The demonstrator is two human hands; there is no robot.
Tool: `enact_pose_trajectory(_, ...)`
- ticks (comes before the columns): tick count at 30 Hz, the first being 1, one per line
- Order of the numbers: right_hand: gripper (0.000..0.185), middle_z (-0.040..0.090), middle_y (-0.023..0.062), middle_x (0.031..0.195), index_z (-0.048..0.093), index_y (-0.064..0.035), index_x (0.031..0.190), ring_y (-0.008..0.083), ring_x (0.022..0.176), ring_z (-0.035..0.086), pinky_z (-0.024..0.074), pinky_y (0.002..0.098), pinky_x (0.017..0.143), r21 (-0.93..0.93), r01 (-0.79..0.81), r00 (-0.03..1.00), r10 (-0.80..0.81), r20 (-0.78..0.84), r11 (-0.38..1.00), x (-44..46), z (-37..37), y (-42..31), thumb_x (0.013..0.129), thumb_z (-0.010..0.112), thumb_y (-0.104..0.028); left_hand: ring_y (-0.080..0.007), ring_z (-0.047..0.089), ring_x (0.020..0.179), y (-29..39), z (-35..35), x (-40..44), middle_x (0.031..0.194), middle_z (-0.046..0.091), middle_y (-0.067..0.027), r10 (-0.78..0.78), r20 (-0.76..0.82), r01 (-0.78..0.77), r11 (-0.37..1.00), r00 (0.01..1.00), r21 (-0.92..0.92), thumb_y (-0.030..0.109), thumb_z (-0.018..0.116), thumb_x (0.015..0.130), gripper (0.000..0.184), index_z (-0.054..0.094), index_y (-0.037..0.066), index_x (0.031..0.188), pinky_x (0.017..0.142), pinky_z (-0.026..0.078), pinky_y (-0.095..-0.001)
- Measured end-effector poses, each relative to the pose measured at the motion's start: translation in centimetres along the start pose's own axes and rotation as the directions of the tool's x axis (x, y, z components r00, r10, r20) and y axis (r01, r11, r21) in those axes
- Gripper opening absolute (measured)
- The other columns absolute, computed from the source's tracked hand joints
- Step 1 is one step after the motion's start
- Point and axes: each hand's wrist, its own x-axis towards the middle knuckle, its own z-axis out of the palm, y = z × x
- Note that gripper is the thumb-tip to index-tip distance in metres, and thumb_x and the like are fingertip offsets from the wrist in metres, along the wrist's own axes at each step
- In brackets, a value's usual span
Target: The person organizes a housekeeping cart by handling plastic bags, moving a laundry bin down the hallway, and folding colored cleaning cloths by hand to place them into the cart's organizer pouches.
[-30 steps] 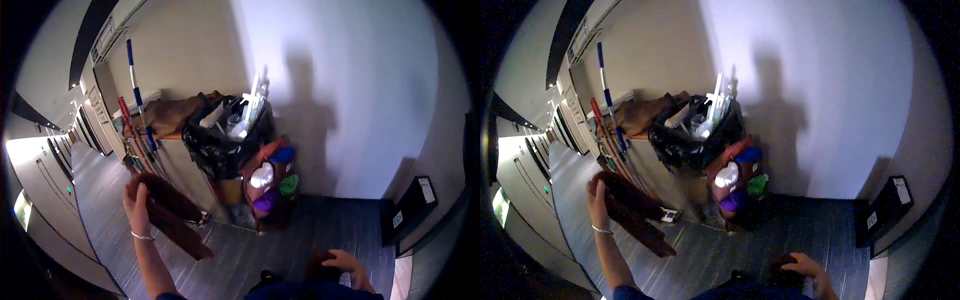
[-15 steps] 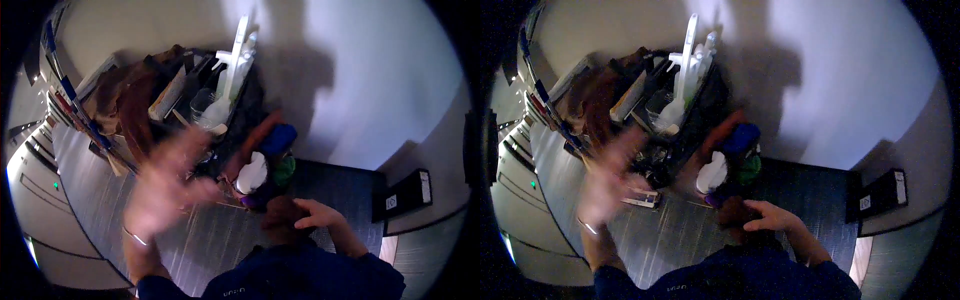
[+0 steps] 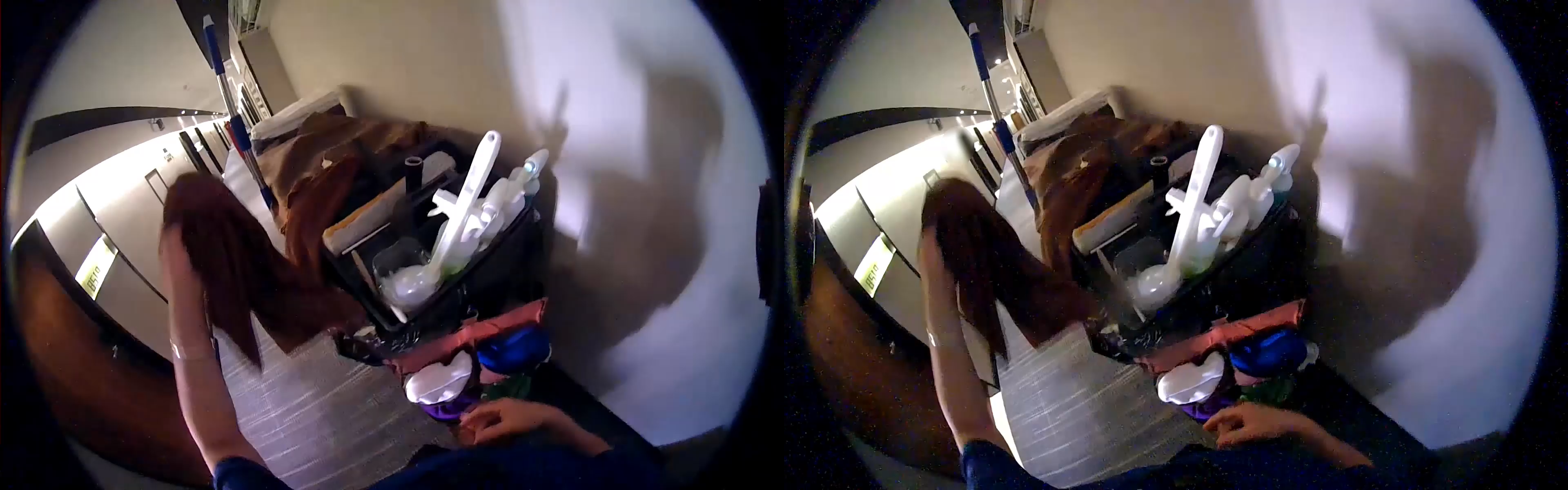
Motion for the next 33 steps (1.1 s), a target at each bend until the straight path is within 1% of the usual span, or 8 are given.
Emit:
enact_pose_trajectory(3, 0.046, 0.060, 0.0056, 0.097, 0.050, -0.0101, 0.121, 0.0120, 0.085, 0.055, 0.0429, 0.0259, 0.077, 0.109, -0.086, 0.996, 0.086, 0.002, 0.990, 0.1, -0.3, 0.7, 0.080, 0.063, -0.026, -0.0232, 0.054, 0.099, 4.2, 8.9, 8.1, 0.108, 0.055, -0.0128, 0.072, 0.298, 0.040, 0.935, 0.952, -0.353, 0.028, 0.051, 0.087, 0.039, 0.048, 0.001, 0.116, 0.085, 0.045, -0.0323)
enact_pose_trajectory(6, 0.039, 0.059, 0.0021, 0.087, 0.051, -0.0097, 0.117, 0.0078, 0.076, 0.053, 0.0423, 0.0221, 0.068, 0.261, -0.034, 0.987, 0.073, -0.141, 0.965, 0.4, 1.0, -0.4, 0.081, 0.063, -0.019, -0.0244, 0.041, 0.116, 6.4, 15.3, 4.1, 0.127, 0.040, -0.0130, -0.182, 0.517, 0.146, 0.983, 0.837, 0.110, 0.021, 0.061, 0.082, 0.075, 0.010, 0.004, 0.135, 0.097, 0.033, -0.0353)
enact_pose_trajectory(9, 0.032, 0.058, 0.0030, 0.083, 0.052, -0.0079, 0.112, 0.0099, 0.075, 0.054, 0.0450, 0.0236, 0.064, 0.220, 0.092, 0.947, -0.017, -0.320, 0.971, 0.5, 0.7, -2.3, 0.082, 0.060, -0.015, -0.0210, 0.045, 0.112, 9.9, 15.1, -7.5, 0.124, 0.046, -0.0164, 0.096, 0.697, -0.006, 0.992, 0.710, -0.130, 0.022, 0.067, 0.077, 0.060, 0.040, -0.002, 0.124, 0.095, 0.035, -0.0337)
enact_pose_trajectory(13, 0.014, 0.055, 0.0050, 0.083, 0.053, -0.0054, 0.097, 0.0168, 0.084, 0.056, 0.0490, 0.0316, 0.068, 0.509, 0.291, 0.849, 0.026, -0.527, 0.810, -0.6, 0.1, -6.0, 0.084, 0.054, -0.009, -0.0190, 0.059, 0.089, 3.8, 8.6, -20.3, 0.097, 0.063, -0.0116, 0.453, 0.882, 0.275, 0.872, -0.134, -0.406, 0.025, 0.068, 0.076, 0.037, 0.060, 0.000, 0.102, 0.077, 0.047, -0.0319)
enact_pose_trajectory(17, 0.012, 0.053, 0.0044, 0.089, 0.053, -0.0064, 0.094, 0.0134, 0.081, 0.051, 0.0399, 0.0262, 0.079, 0.703, 0.503, 0.863, -0.246, -0.441, 0.503, 1.6, -1.7, -3.3, 0.083, 0.054, -0.008, -0.0162, 0.055, 0.097, -5.1, 8.6, -43.5, 0.106, 0.060, -0.0081, -0.521, 0.825, 0.894, 0.446, 0.220, 0.044, 0.026, 0.049, 0.090, 0.033, 0.057, 0.000, 0.110, 0.083, 0.043, -0.0287)
enact_pose_trajectory(23, 0.017, 0.053, 0.0030, 0.089, 0.053, -0.0087, 0.095, 0.0130, 0.085, 0.051, 0.0413, 0.0254, 0.077, 0.792, 0.063, 0.982, -0.181, 0.061, 0.608, 2.1, -2.6, -1.6, 0.080, 0.060, -0.011, -0.0164, 0.042, 0.112, 0.9, 20.7, -53.5, 0.118, 0.049, -0.0090, -0.738, 0.413, 0.845, 0.489, 0.534, -0.218, 0.029, 0.044, 0.092, 0.044, 0.041, -0.002, 0.123, 0.095, 0.033, -0.0289)
enact_pose_trajectory(25, 0.020, 0.053, 0.0028, 0.090, 0.052, -0.0091, 0.096, 0.0135, 0.086, 0.052, 0.0414, 0.0258, 0.079, 0.739, 0.073, 0.957, -0.256, 0.137, 0.670, 1.3, -3.1, -0.3, 0.078, 0.061, -0.011, -0.0190, 0.044, 0.112, 0.9, 23.6, -56.7, 0.121, 0.048, -0.0108, -0.915, 0.103, 0.868, 0.327, 0.389, -0.373, 0.031, 0.043, 0.092, 0.044, 0.041, -0.001, 0.123, 0.095, 0.035, -0.0316)
enact_pose_trajectory(33, 0.033, 0.055, 0.0060, 0.107, 0.052, -0.0100, 0.108, 0.0167, 0.099, 0.052, 0.0432, 0.0308, 0.087, 0.704, -0.318, 0.919, 0.024, 0.393, 0.635, -3.1, -1.1, 4.1, 0.077, 0.053, 0.001, -0.0267, 0.032, 0.124, 9.9, 29.7, -66.9, 0.137, 0.031, -0.0108, -0.821, 0.268, 0.036, -0.291, 0.504, -0.956, 0.060, 0.032, 0.085, 0.073, 0.030, 0.005, 0.132, 0.100, 0.029, -0.0454)
